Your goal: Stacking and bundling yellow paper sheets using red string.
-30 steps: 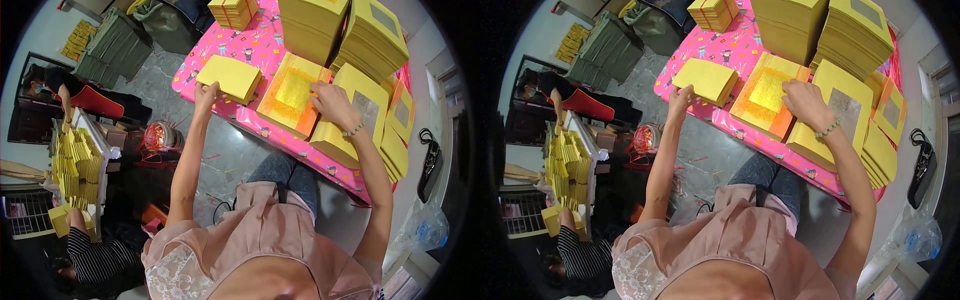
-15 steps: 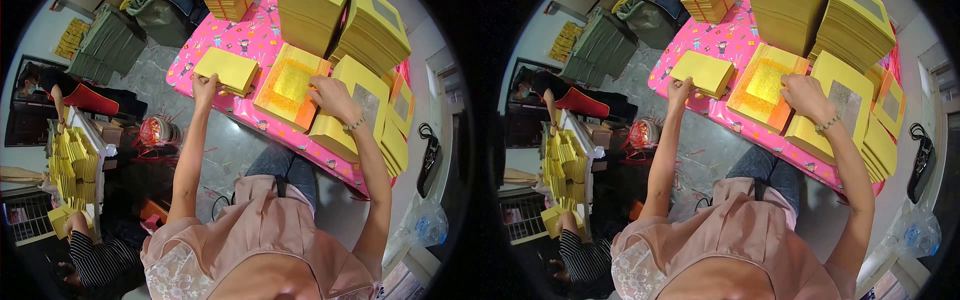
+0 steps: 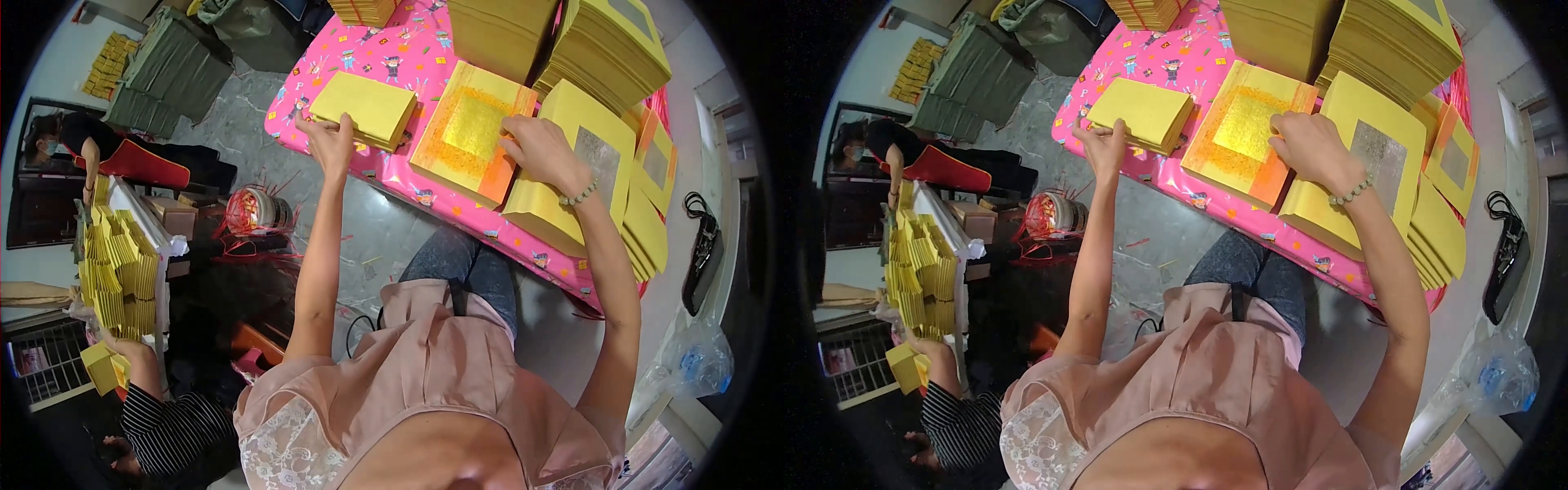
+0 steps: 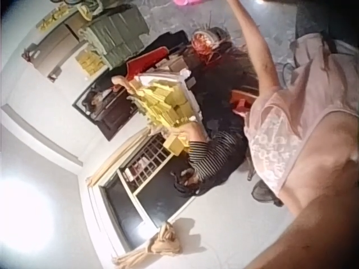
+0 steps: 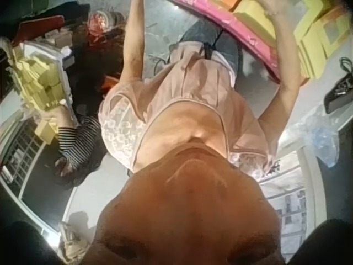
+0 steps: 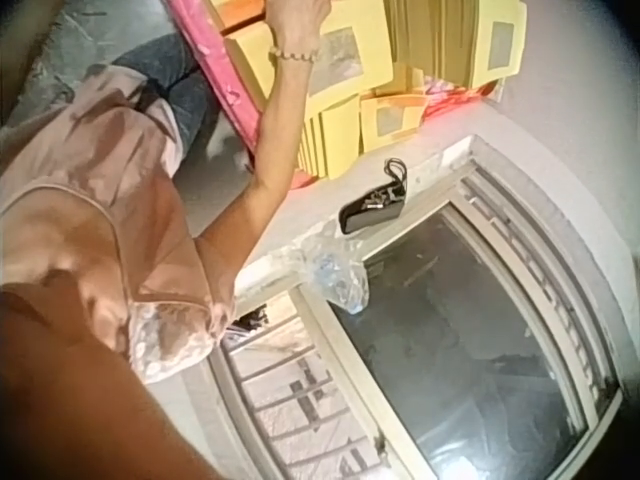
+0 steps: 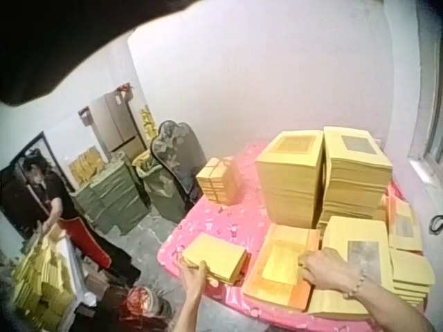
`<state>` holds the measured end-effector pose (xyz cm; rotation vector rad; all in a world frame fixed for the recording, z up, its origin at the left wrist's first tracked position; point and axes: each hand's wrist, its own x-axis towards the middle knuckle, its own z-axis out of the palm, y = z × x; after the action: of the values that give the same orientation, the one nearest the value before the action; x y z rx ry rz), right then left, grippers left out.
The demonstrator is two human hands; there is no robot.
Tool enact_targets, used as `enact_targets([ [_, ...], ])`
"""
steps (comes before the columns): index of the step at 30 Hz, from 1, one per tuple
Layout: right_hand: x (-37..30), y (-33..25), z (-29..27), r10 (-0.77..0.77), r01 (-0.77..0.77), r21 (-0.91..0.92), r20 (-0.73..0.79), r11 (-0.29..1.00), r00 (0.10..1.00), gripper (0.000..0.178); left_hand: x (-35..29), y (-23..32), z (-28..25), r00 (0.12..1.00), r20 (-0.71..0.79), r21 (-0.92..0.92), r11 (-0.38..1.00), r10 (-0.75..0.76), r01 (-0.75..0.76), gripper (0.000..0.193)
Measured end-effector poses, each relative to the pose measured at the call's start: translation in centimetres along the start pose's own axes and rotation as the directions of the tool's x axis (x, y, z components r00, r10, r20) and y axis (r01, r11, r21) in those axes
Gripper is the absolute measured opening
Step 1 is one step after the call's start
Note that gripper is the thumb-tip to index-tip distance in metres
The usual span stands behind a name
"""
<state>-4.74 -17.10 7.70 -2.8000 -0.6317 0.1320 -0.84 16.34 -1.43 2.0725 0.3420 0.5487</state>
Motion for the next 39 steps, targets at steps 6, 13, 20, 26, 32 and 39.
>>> enact_targets([
  [6,0.3,0.0,0.0,-0.016,0.016,-0.009,0.009,1.0,1.0,0.019,-0.7,-1.6,0.4,0.913,-0.118,0.433,0.847,0.392,-0.307,0.07],
  [13,0.5,-0.4,-0.5,-0.102,0.085,0.087,0.212,0.993,0.972,0.021,0.1,-2.8,0.6,0.859,0.267,0.295,0.812,0.436,-0.504,0.034],
  [20,1.3,-1.4,1.4,-0.077,0.079,0.014,0.468,0.997,0.88,0.031,-0.9,-3.3,1.4,0.848,0.29,0.396,0.752,0.443,-0.528,0.043],
  [26,1.7,-2.2,2.6,-0.064,0.131,-0.094,0.515,0.987,0.855,0.053,-0.5,-3.2,1.0,0.846,0.36,0.469,0.708,0.392,-0.528,0.05],
  [32,1.6,-2.5,3.0,-0.085,0.182,-0.145,0.506,0.973,0.858,0.053,0.3,-1.6,0.1,0.837,0.424,0.491,0.688,0.347,-0.534,0.052],
  [39,1.7,-2.4,2.5,-0.059,0.17,-0.153,0.552,0.974,0.832,0.045,-0.1,2.6,-0.5,0.742,0.285,0.447,0.6,0.607,-0.663,0.046],
])
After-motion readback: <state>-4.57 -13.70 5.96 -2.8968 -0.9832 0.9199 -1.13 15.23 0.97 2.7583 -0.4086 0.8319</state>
